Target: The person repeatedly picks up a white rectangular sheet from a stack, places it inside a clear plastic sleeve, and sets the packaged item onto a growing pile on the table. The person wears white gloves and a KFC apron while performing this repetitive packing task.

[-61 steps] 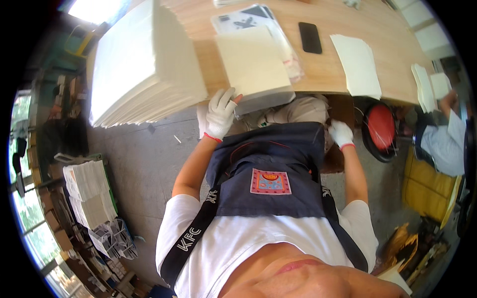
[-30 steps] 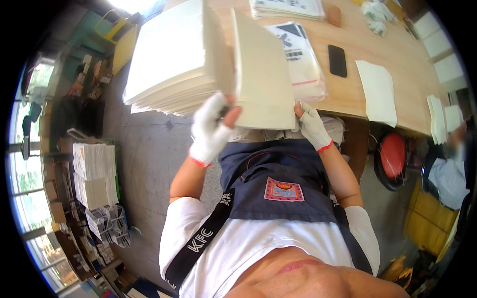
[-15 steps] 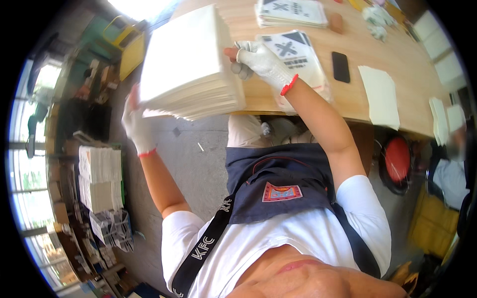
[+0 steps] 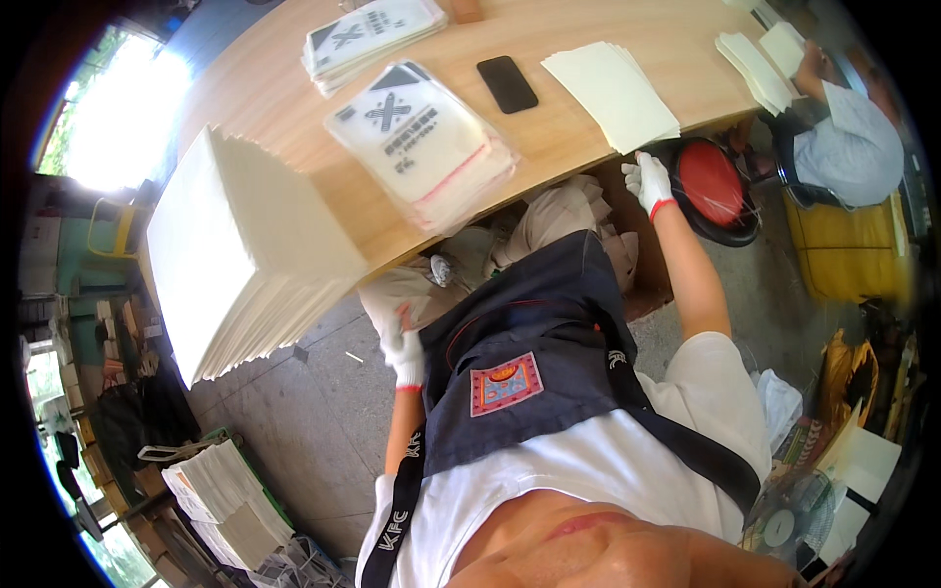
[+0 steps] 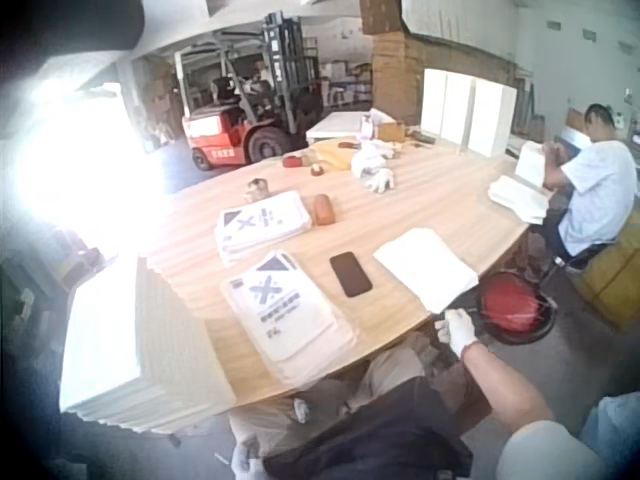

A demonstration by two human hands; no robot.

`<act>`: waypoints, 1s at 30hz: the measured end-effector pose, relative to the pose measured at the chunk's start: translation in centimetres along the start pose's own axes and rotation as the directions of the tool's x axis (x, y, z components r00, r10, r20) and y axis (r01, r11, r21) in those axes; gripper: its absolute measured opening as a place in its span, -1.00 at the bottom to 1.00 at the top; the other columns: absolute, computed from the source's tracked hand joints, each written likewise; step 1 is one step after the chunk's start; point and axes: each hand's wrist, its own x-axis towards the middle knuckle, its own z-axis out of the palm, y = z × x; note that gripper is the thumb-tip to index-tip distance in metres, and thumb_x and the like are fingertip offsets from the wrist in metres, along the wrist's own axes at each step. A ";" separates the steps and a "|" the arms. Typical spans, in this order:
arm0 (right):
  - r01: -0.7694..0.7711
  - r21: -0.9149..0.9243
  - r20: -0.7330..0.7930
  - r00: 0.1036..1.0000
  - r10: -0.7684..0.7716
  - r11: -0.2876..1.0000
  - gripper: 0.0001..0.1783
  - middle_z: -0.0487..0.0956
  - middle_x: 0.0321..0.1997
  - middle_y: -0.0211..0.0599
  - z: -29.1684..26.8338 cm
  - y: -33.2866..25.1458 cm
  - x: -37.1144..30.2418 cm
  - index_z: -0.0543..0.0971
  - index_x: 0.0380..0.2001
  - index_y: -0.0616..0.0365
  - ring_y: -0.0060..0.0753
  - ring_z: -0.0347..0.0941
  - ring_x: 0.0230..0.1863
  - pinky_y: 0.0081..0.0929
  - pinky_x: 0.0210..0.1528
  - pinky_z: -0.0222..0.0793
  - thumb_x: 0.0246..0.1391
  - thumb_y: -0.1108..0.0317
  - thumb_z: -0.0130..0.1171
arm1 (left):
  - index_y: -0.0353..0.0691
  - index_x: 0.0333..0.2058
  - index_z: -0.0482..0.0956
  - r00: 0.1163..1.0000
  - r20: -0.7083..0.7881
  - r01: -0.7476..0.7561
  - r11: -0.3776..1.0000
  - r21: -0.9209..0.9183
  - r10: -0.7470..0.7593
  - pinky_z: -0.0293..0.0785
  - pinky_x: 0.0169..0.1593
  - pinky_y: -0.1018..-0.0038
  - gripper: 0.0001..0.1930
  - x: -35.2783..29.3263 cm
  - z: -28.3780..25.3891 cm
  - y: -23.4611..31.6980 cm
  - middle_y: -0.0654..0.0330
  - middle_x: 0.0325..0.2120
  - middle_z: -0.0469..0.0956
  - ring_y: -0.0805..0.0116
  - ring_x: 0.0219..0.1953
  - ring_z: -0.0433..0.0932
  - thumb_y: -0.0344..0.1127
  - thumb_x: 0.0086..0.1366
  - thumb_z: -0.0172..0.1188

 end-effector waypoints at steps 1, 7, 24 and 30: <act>-0.070 0.004 0.075 0.995 0.070 0.998 -0.74 0.56 -0.47 -0.19 -0.9 -0.4 0.8 0.39 -0.20 0.12 -0.53 0.35 -0.73 -0.62 -0.75 0.29 0.15 0.19 -0.07 | -0.27 -0.23 0.56 0.976 0.099 -0.202 0.976 0.078 0.194 0.42 -0.13 0.43 -0.78 1.6 0.8 2.8 0.08 -0.27 0.56 0.27 -0.22 0.52 -0.54 0.13 0.06; -0.080 0.054 0.157 0.985 0.071 0.995 -0.67 0.55 -0.44 -0.14 -1.8 -0.7 4.3 0.43 -0.21 0.14 -0.52 0.35 -0.72 -0.68 -0.77 0.25 0.20 0.10 -0.11 | -0.15 -0.41 0.54 0.840 0.279 -0.517 0.843 0.148 0.466 0.40 -0.31 0.34 -0.92 9.9 4.3 11.7 0.15 -0.47 0.48 0.14 -0.39 0.46 -0.44 0.06 0.16; 0.097 0.265 0.216 0.964 -0.157 0.959 -0.77 0.39 -0.53 -0.33 0.0 -5.7 5.4 0.36 -0.16 0.19 -0.59 0.23 -0.72 -0.68 -0.77 0.11 0.21 0.30 -0.16 | -0.02 -0.24 0.46 0.891 0.442 -0.411 0.587 0.697 0.100 0.46 -0.18 0.23 -0.74 20.5 7.9 11.2 0.27 -0.19 0.47 0.18 -0.12 0.47 -0.36 0.02 0.09; -0.144 0.295 0.715 0.689 -0.118 0.945 -0.50 0.48 -0.05 -0.10 1.9 -5.0 -8.6 0.29 0.04 0.39 -0.33 0.49 -0.11 -0.52 -0.07 0.45 -0.01 0.41 -0.01 | -0.01 -0.29 0.48 0.923 0.342 -0.359 0.718 0.597 0.177 0.46 -0.19 0.27 -0.77 20.3 7.3 8.6 0.27 -0.20 0.48 0.19 -0.16 0.48 -0.41 0.02 0.05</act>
